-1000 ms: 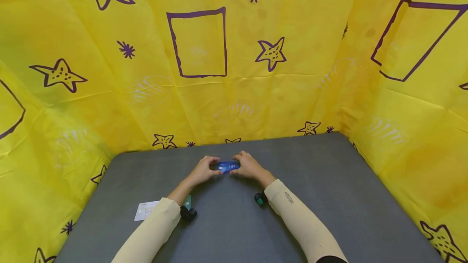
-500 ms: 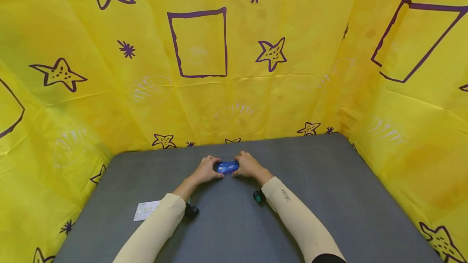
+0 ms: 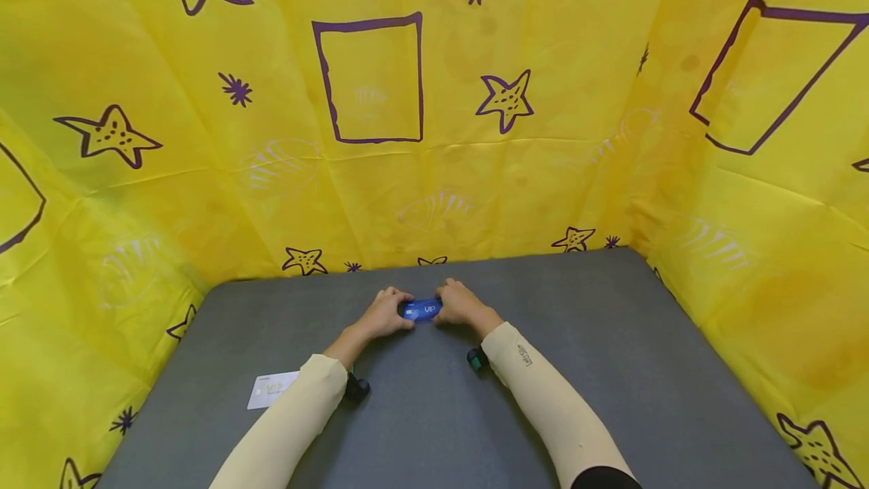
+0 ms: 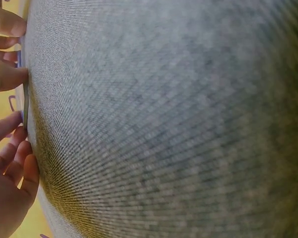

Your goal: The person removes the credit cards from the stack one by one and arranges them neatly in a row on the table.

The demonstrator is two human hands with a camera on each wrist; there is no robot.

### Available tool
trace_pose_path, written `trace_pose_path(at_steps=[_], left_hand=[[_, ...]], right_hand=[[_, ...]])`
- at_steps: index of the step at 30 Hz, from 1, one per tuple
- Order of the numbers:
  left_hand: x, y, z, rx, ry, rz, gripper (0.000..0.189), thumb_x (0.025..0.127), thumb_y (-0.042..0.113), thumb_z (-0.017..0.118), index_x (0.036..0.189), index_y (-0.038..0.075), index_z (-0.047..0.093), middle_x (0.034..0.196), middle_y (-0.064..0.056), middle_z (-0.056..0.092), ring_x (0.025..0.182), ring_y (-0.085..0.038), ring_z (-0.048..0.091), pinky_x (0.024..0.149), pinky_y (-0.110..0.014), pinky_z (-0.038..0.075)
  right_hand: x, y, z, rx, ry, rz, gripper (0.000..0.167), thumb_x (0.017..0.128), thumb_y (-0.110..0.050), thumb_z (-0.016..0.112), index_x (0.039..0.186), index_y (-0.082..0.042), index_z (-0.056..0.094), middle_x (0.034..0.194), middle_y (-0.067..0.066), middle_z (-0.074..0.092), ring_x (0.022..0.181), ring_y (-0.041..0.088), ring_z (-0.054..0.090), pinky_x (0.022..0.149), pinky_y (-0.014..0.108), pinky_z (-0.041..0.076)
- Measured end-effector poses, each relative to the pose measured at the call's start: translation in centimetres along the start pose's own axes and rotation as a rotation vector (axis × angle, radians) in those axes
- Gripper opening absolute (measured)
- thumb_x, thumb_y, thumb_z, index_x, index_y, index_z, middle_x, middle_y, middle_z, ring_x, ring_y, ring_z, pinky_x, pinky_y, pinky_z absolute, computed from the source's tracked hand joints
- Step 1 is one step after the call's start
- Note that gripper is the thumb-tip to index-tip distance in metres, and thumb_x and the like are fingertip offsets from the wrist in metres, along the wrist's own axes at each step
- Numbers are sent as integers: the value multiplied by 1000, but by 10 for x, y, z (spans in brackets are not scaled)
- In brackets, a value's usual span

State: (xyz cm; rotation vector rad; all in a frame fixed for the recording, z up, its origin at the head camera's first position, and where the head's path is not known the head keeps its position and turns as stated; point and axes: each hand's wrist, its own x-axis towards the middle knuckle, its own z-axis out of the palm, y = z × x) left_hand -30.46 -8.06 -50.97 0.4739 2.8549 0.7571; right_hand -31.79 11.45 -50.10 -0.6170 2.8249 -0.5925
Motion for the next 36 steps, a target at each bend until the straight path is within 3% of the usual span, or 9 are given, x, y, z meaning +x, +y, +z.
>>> trace_pose_path(at_steps=[20,36], left_hand=[[1,-2,-2,-11,-14,0,52,83,26,76,128,6,60,122,-16,53,107,-27,46,96,-44,43],[-4,-2,-16,-110,16,38,53,82,25,76,130,7,60,124,-16,55,109,-29,48,96,-46,43]], right_hand=[[0,3,-1,10,10,-33,50,78,-27,80,120,-2,65,113,13,54,98,24,53,94,41,47],[-6,0,-15,33,47,-80,50,81,-27,78,122,-3,64,108,10,55,93,20,51,88,39,47]])
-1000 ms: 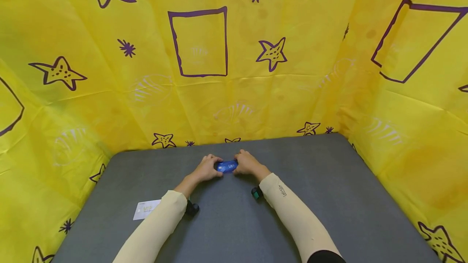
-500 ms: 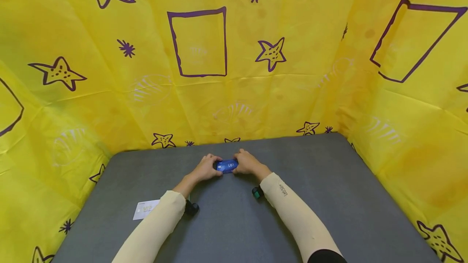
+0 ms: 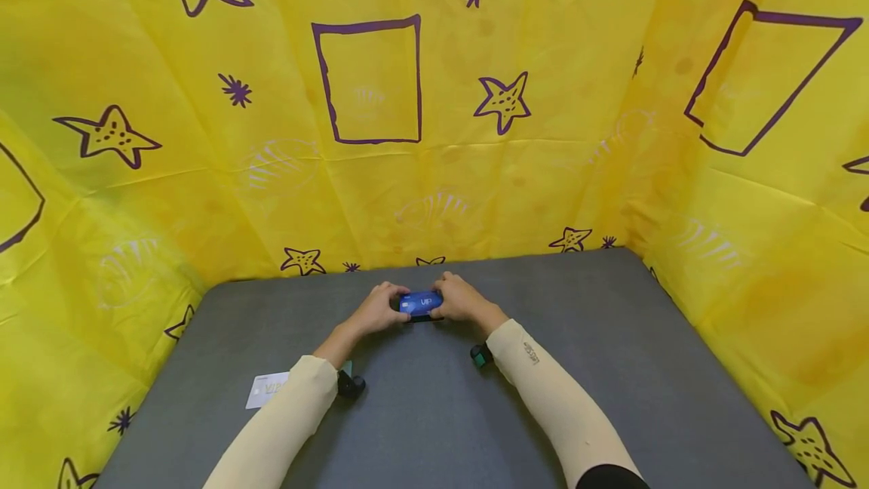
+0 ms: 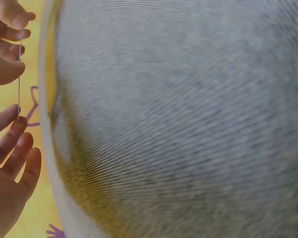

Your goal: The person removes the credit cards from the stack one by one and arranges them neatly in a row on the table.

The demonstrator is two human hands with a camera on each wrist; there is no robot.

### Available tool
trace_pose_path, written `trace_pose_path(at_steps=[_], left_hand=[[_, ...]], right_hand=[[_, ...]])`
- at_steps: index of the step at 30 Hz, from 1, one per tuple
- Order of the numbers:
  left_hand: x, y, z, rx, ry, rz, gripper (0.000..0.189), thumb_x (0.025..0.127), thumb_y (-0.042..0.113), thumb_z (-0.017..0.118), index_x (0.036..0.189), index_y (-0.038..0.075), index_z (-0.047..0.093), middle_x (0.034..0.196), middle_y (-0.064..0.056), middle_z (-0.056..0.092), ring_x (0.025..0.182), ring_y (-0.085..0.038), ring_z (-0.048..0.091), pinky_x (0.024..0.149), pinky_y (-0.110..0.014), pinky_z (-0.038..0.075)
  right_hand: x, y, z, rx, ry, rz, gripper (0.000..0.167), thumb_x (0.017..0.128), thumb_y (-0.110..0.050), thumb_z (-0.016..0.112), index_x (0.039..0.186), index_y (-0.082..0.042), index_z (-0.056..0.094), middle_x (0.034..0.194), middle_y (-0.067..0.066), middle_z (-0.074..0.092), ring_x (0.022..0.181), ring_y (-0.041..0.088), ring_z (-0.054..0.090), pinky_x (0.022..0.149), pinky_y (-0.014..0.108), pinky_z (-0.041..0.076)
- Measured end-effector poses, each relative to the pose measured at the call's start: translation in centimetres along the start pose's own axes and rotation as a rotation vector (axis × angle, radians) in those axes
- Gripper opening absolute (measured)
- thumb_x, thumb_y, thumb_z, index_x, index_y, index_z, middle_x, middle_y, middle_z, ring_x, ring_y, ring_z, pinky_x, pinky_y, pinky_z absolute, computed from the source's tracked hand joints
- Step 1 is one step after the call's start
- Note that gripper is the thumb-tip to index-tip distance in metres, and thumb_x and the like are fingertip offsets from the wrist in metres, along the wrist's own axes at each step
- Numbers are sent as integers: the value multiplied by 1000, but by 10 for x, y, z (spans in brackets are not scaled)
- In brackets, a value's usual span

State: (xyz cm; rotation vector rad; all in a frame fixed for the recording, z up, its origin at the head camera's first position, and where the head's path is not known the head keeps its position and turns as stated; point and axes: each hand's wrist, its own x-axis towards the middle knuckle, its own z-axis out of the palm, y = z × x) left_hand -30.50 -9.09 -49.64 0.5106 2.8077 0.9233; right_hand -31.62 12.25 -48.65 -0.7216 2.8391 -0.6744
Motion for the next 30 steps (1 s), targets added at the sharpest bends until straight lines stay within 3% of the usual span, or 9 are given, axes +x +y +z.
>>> trace_pose_path(at_steps=[7,18,30], left_hand=[[-2,1,-12,-50,35,10,52,81,24,78,128,9,62,118,-13,56,105,-25,47,90,-43,44],[-14,8,-29,-103,61,41,51,80,26,77,127,10,62,120,-14,54,112,-29,50,94,-47,46],[-26,16,-42,-93,87,67,50,81,24,77,127,11,61,125,-14,53,116,-31,49,98,-48,44]], right_hand=[[-3,-5,-8,32,29,-17,53,81,-31,77,123,-3,63,108,12,55,92,20,49,83,37,46],[-13,-20,-28,55,55,-47,51,82,-30,77,124,-5,63,109,12,54,93,21,48,83,37,45],[-18,-30,-34,42,105,-129,49,82,-29,77,123,-5,63,112,13,55,97,24,50,84,39,46]])
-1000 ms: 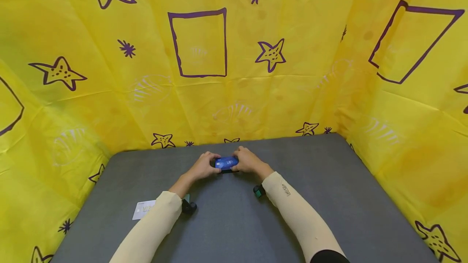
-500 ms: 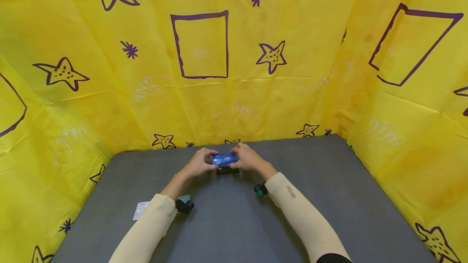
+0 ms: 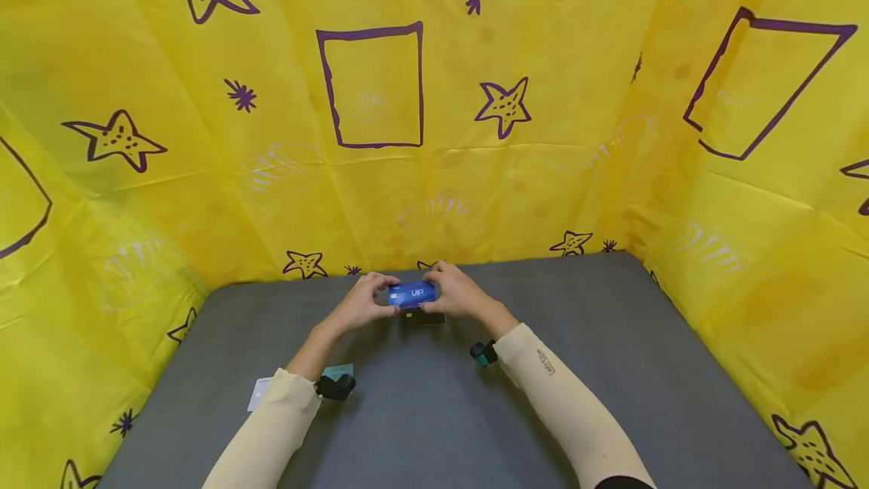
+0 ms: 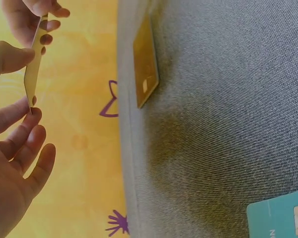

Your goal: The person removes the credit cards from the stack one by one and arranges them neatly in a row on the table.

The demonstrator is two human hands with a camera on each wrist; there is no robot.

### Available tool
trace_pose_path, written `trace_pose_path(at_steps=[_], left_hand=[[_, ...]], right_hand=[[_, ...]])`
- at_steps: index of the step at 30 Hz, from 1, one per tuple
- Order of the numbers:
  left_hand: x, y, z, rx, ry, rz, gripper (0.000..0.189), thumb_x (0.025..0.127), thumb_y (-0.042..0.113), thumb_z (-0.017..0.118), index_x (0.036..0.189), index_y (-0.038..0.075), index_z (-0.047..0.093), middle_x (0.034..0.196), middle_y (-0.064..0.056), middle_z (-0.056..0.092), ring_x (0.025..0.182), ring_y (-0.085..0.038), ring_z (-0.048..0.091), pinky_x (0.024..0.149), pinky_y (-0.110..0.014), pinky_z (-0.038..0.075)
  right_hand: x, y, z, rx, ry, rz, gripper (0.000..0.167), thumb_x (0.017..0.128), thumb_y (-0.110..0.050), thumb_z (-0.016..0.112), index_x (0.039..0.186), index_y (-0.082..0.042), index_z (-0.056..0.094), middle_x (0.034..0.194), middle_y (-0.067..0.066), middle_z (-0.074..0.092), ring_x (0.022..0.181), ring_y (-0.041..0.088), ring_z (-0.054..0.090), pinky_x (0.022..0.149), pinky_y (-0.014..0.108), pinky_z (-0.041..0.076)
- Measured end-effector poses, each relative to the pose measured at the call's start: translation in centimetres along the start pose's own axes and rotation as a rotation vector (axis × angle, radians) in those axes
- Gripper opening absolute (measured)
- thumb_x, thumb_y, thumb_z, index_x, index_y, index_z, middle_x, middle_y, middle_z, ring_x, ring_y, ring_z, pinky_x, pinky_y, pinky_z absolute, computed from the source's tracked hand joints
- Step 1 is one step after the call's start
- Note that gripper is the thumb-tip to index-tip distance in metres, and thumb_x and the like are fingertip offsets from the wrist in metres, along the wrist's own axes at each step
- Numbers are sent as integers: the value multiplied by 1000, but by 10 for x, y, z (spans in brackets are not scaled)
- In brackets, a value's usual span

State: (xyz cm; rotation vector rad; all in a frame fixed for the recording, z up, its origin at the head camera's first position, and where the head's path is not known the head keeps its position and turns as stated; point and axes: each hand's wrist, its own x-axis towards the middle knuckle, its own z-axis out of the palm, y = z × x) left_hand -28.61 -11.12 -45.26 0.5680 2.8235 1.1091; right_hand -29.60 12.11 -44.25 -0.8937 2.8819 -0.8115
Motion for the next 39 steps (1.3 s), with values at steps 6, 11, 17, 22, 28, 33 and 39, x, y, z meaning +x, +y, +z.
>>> trace_pose_path(at_steps=[6,11,17,22,28,33,39], left_hand=[[-8,7,-9,-24,17,-7,50,79,24,78,125,13,62,123,-13,54,115,-32,48,97,-51,44],[-12,12,-16,-9,36,10,50,78,25,79,124,13,62,124,-12,54,116,-32,46,100,-53,40],[-17,16,-20,31,57,25,51,78,25,79,124,12,62,123,-11,55,115,-29,45,99,-52,41],[-23,19,-23,34,63,22,50,79,22,79,125,11,62,122,-11,55,115,-29,44,99,-50,41],[-29,21,-24,45,74,31,49,78,23,79,123,12,62,119,-10,55,113,-28,45,99,-48,41],[-36,24,-26,35,77,37,48,79,24,79,123,14,62,120,-10,55,112,-28,44,97,-49,42],[-43,26,-27,33,83,37,49,79,26,79,123,14,62,121,-10,54,113,-27,44,97,-50,42]], right_hand=[[-3,-6,-4,12,27,-29,50,82,-31,77,123,-6,62,118,11,55,101,27,53,87,41,48],[-5,-12,-8,16,56,-49,50,81,-31,78,122,-7,63,117,10,55,102,27,53,86,40,47],[-7,-19,-12,15,71,-66,50,80,-32,78,122,-7,63,112,8,55,101,29,53,84,37,45],[-8,-24,-13,12,87,-86,49,79,-29,78,120,-7,64,109,7,54,98,27,52,82,36,44],[-12,-28,-14,30,94,-94,49,79,-27,79,120,-6,64,110,9,55,99,29,53,83,37,45],[-16,-29,-14,30,106,-109,48,79,-28,78,120,-7,64,114,10,56,100,24,52,85,38,47],[-20,-31,-13,53,117,-142,48,80,-27,78,119,-5,64,113,9,55,101,29,54,84,38,47]])
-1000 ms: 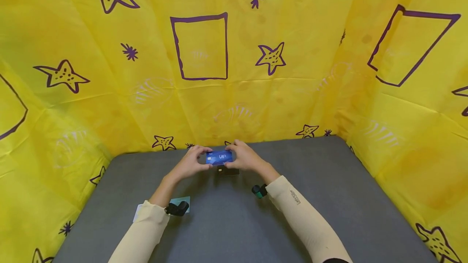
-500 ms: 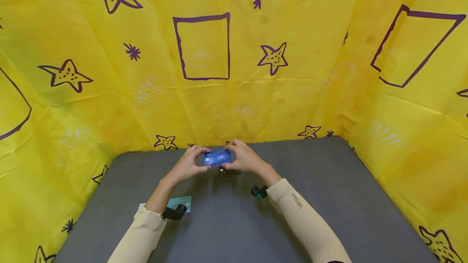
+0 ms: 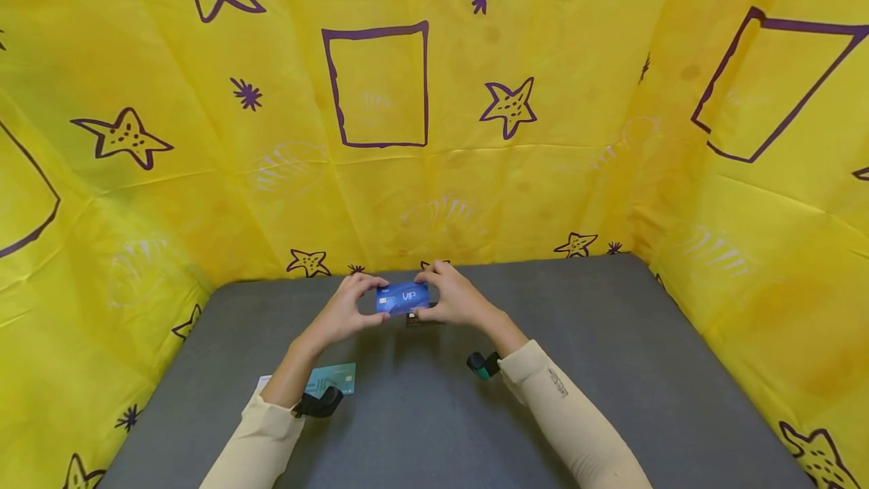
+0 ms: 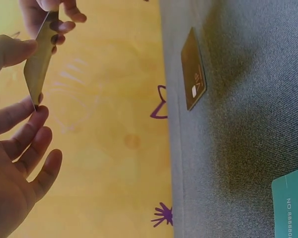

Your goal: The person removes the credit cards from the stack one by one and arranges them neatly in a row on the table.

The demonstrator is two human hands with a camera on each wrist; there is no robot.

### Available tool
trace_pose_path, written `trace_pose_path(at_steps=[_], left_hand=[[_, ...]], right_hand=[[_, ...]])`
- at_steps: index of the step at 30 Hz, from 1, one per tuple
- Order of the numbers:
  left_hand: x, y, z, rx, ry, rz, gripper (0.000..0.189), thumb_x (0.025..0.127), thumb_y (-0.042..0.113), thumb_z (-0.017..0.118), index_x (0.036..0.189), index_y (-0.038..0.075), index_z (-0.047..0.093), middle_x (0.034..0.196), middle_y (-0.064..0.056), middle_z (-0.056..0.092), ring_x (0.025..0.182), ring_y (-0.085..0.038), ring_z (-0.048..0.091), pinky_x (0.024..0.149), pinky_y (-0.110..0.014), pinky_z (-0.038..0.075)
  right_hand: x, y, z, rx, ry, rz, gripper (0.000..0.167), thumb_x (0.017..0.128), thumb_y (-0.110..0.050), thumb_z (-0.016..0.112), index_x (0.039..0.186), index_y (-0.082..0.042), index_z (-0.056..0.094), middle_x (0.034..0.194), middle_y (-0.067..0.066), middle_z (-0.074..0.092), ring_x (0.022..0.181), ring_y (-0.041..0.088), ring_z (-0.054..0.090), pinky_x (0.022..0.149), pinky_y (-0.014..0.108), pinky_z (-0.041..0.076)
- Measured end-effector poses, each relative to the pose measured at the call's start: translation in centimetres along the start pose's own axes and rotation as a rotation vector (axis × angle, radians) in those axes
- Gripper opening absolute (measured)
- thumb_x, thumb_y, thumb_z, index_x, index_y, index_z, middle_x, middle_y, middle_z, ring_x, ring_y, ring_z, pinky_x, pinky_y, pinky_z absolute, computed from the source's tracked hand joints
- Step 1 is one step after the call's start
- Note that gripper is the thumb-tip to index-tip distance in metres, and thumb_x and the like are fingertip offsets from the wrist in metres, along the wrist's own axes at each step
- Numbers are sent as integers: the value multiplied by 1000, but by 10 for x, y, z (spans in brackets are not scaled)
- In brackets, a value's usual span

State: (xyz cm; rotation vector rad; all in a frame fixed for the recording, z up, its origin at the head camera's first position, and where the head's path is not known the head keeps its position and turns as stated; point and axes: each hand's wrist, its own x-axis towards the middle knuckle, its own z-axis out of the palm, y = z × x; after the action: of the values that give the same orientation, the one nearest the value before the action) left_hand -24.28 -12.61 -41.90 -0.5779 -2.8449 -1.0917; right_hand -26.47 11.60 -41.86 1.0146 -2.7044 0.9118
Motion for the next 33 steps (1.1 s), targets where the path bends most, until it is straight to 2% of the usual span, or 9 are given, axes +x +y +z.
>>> trace_pose_path(at_steps=[7,13,18,23,33], left_hand=[[-6,3,-1,8,1,1,49,79,27,79,123,15,62,121,-9,55,113,-26,44,96,-49,44],[-13,4,1,11,5,7,48,78,26,80,122,14,63,118,-7,56,111,-25,45,94,-48,44],[-19,3,2,-10,2,4,48,78,25,80,121,14,63,117,-7,57,111,-25,45,93,-47,44],[-25,-1,4,-12,0,-4,48,78,25,80,122,15,63,117,-6,57,110,-25,45,92,-48,44],[-35,-9,7,4,-8,3,47,78,26,81,120,14,64,115,-5,58,109,-24,47,93,-47,44]], right_hand=[[-6,-4,1,7,11,-1,48,79,-27,79,119,-5,64,111,7,55,99,23,52,82,35,48],[-11,-8,3,32,-3,2,48,79,-26,79,119,-5,64,110,7,55,101,29,54,83,37,49],[-14,-9,5,3,-3,-24,47,78,-27,79,118,-6,65,108,6,55,99,22,53,82,32,48],[-16,-11,11,-12,-4,-34,47,77,-28,79,117,-7,65,108,4,55,97,17,51,81,31,47],[-19,-10,25,9,-42,-20,48,78,-27,80,119,-7,64,109,4,55,97,18,51,83,33,48]])
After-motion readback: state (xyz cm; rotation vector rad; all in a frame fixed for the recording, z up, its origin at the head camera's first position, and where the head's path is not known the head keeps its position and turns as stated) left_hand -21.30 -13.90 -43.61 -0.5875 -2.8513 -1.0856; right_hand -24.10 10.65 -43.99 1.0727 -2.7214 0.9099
